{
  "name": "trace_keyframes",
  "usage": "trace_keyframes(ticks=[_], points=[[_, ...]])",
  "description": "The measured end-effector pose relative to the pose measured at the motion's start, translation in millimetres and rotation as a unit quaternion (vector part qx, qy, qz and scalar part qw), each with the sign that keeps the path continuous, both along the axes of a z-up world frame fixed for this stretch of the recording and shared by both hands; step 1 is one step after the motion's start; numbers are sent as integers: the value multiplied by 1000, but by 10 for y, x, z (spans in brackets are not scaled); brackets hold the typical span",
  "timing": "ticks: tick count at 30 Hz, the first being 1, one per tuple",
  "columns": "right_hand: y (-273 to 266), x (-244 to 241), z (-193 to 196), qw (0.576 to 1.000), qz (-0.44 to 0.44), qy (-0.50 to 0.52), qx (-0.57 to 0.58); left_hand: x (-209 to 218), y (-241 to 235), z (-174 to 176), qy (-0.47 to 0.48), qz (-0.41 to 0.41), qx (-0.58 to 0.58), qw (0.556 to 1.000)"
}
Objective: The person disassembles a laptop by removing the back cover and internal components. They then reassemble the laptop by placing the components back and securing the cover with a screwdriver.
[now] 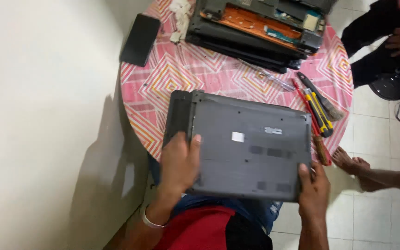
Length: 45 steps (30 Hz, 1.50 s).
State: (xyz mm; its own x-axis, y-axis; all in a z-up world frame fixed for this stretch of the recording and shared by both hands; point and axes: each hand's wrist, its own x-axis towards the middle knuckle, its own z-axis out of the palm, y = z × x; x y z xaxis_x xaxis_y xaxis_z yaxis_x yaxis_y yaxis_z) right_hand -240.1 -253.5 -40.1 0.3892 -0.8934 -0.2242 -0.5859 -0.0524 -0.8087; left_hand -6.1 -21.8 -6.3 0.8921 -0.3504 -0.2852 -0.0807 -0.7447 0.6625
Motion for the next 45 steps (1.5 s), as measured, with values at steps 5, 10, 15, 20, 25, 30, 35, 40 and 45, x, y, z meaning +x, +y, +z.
trace_keyframes(ticks=[5, 10, 15, 20, 25, 30, 35, 40, 45], points=[[-335, -783, -390, 994, -71, -74, 45, -440, -109, -3, -17, -102, -65, 992], [-385, -986, -465, 973, -73, -162, 145, -445, -192, -89, 25, -135, -65, 988], [-307, -760, -462, 966, -77, -163, 183, -56, 13, -241, -9, -135, -157, 978], [-234, -524, -274, 970, -67, -168, 164, 372, 201, -316, -123, -77, -99, 985], [-255, -374, -220, 962, -60, -201, 177, 495, 188, -393, -130, -119, -21, 984], [-282, -204, -286, 960, -42, -221, 167, 623, 239, -406, -125, -95, -18, 987], [-190, 195, 18, 965, -24, -200, 170, 1124, 438, -658, -214, -88, -136, 963], [-409, 158, -487, 986, -8, -145, 85, 1637, 267, -545, -269, -16, -114, 956], [-132, 297, -70, 999, 16, -2, -45, 2006, -8, -816, -322, -45, -35, 945]])
